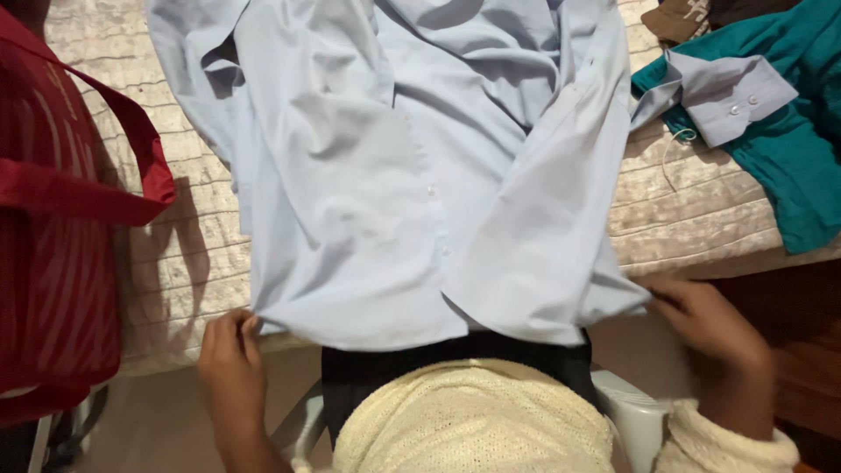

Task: The person buttons a shirt by hand and then spreads it out flat on the bed.

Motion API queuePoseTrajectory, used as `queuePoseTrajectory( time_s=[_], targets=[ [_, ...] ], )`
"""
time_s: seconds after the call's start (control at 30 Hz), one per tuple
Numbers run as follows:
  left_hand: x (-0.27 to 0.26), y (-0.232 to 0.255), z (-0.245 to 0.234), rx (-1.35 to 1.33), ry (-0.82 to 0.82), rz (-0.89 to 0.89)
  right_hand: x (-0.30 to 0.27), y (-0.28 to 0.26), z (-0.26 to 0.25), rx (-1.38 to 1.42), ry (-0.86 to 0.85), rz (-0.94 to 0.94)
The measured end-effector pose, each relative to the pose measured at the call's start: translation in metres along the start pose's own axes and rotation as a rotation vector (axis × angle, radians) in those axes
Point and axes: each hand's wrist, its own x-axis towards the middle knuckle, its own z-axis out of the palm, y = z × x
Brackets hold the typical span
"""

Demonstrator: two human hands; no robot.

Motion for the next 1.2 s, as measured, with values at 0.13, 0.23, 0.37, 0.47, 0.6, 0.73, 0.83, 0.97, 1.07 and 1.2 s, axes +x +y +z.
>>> queuePoseTrajectory(
  time_s=[0.13, 0.23, 0.37, 0.47, 0.6, 0.73, 0.83, 0.97, 1.07, 1.2],
  targets=[
    [-0.001, -0.006, -0.005, 0.066, -0.085, -0.052, -0.001, 0.004, 0.003, -0.154, -0.215, 0.196],
    [0.003, -0.003, -0.005, 0.183, -0.109, -0.075, 0.003, -0.012, -0.003, -0.198, -0.079, -0.074],
    [0.007, 0.027, 0.005, 0.231, 0.024, 0.090, 0.007, -0.063, -0.021, -0.209, 0.075, 0.080],
    [-0.009, 0.062, 0.022, 0.032, 0.030, 0.158, 0.009, -0.102, -0.027, -0.069, 0.282, -0.188],
    [-0.016, 0.095, 0.069, -0.147, -0.077, 0.388, 0.021, -0.156, -0.009, -0.011, 0.367, -0.480],
    [-0.033, 0.126, 0.109, -0.219, -0.226, 0.556, 0.028, -0.201, 0.044, 0.133, 0.198, -0.607],
    [-0.048, 0.143, 0.124, -0.179, -0.232, 0.639, 0.036, -0.216, 0.077, 0.096, 0.188, -0.659],
    [-0.052, 0.144, 0.123, -0.181, -0.242, 0.691, 0.040, -0.201, 0.110, 0.206, 0.440, -0.611],
    [-0.050, 0.148, 0.122, -0.219, -0.260, 0.626, 0.042, -0.178, 0.124, 0.353, 0.454, -0.580],
    [-0.050, 0.167, 0.116, -0.344, -0.352, 0.592, 0.045, -0.157, 0.137, 0.551, 0.481, -0.565]
  ],
)
